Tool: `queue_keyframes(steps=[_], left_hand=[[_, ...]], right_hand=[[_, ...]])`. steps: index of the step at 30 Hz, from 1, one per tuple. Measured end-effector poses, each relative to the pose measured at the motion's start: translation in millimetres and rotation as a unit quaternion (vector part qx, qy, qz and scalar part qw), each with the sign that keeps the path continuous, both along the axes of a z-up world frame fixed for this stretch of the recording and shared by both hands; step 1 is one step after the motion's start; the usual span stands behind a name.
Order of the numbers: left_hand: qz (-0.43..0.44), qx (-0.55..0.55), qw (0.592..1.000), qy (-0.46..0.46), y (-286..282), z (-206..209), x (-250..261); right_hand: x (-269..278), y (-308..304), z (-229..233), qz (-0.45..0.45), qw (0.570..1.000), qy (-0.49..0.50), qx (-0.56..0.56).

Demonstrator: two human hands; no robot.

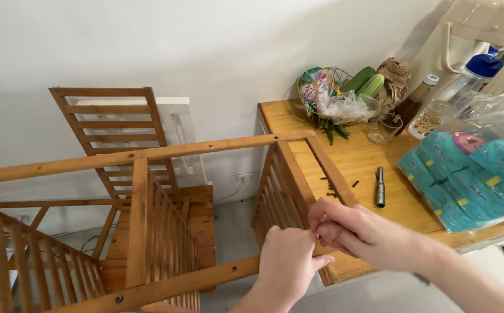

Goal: The person uses a hex key to tighten screws into a wooden chair frame. They repeatedly insert screws into pre-drilled holes and turn the tool to secure the joints. The chair remains partially assembled on the floor throughout the clip.

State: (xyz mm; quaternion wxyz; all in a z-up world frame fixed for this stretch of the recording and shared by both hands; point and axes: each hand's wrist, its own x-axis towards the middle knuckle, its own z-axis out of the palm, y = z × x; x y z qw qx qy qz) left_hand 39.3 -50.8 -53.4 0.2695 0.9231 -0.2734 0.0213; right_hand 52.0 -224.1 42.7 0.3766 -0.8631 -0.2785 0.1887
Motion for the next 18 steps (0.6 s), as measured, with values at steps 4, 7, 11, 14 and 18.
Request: queue_keyframes(steps=[4, 7, 11, 14, 18], left_hand=[[-0.016, -0.006, 1.0, -0.016, -2.6, -1.2, -3.8], [-0.011, -0.042, 0.999, -0.006, -2.7, -3.1, -5.3], [-0.009, -0.062, 0.998, -0.009, -4.6, -14.4, -0.2], [-0.029, 0.016, 0.999, 0.023, -15.1, -29.6, 8.1], [-0.015, -0.039, 0.997, -0.072, -26.2, -59.7, 19.0]], right_hand=[[19.5, -3.5, 6.3, 0.125, 0.991, 0.031, 0.045], [34.3, -4.0, 1.0, 0.092, 0.986, 0.137, -0.007], [50.2, -27.8, -17.2, -0.004, 0.976, 0.209, 0.056], [59.5, -51.6, -37.1, -0.215, 0.951, 0.208, 0.08], [98.7, -102.6, -66.0, -0.21, 0.901, 0.125, 0.358]])
